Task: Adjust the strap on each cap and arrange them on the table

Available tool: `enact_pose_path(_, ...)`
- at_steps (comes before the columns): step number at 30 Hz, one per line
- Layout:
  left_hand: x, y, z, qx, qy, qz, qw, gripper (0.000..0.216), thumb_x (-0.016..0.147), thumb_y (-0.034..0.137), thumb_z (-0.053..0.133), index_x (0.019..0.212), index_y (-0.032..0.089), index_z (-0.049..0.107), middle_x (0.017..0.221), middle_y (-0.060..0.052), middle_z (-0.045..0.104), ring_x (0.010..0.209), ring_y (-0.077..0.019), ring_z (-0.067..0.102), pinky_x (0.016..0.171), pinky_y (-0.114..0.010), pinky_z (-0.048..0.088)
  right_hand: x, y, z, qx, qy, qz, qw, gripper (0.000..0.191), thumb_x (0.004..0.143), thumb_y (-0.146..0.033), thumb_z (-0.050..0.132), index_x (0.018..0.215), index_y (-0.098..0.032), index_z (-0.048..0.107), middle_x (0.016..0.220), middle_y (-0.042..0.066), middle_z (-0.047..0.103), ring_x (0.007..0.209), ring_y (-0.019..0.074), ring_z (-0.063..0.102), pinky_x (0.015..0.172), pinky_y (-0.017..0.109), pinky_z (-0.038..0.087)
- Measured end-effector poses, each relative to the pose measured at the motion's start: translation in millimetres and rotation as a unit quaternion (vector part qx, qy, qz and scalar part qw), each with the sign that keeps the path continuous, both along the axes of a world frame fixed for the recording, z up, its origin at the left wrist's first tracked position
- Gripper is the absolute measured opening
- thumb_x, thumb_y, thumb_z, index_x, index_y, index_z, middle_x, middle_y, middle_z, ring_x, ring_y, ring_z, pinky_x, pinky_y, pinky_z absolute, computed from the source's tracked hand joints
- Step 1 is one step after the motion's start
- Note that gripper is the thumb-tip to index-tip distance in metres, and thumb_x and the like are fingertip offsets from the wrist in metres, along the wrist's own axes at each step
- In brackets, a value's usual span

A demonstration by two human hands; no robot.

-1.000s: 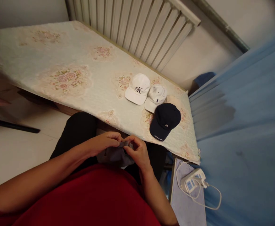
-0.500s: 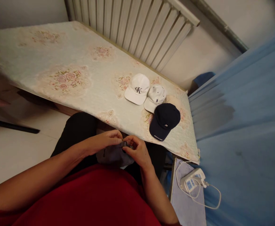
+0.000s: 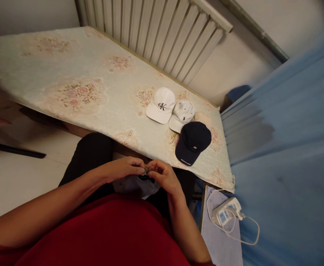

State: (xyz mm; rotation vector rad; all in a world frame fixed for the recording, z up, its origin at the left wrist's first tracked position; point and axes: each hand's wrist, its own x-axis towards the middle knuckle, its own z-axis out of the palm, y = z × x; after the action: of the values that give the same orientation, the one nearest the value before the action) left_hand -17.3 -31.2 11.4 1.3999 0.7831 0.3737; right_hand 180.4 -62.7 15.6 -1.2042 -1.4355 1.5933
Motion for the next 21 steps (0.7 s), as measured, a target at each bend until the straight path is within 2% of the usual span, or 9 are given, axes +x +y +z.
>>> enact_pose_path(3,-0.9,0.4,-1.5,0.003,0.011,-0.013,1.0,0.026,0.08,0.043,0.055,0.076,0.019,0.062,0.07,0.001,0.055,0.066,-0.0132,0.046,0.06,-0.024,0.033,-1.0,0.1,-3.5,0.003,0.015,-0.024,1.0,0.013,0.068,-0.018,0.066,0.08,-0.021,0.065,0.066,-0.004,0.062,0.059,0.0106,0.055,0.058,0.022,0.042)
enact_pose_path(8,2.3,1.8,0.5,0.019,0.017,-0.049,0.998,0.033,0.082,0.046,0.052,0.086,0.018,0.067,0.081,-0.001,0.062,0.077,-0.0151,0.051,0.07,-0.025,0.037,-3.9,0.5,-4.6,0.002,0.048,-0.051,0.998,0.011,0.064,-0.018,0.07,0.073,-0.019,0.063,0.06,-0.005,0.059,0.054,0.0086,0.05,0.053,0.021,0.038)
enact_pose_path(15,7.4,2.6,4.1,0.021,-0.002,-0.046,0.999,0.026,0.081,0.04,0.052,0.08,0.017,0.065,0.079,0.001,0.061,0.076,-0.014,0.05,0.071,-0.025,0.037,1.7,3.1,-8.4,-0.006,0.041,-0.037,0.998,0.014,0.065,-0.022,0.071,0.075,-0.018,0.062,0.064,-0.004,0.059,0.055,0.0087,0.051,0.054,0.021,0.037)
enact_pose_path(21,2.6,8.1,13.2,0.019,-0.011,-0.064,0.998,0.027,0.081,0.042,0.053,0.075,0.017,0.062,0.072,0.002,0.058,0.071,-0.0131,0.048,0.068,-0.024,0.036,10.9,5.9,-8.9,0.002,0.012,-0.023,1.0,0.011,0.069,-0.023,0.068,0.077,-0.018,0.063,0.064,-0.004,0.059,0.057,0.0092,0.051,0.057,0.021,0.037)
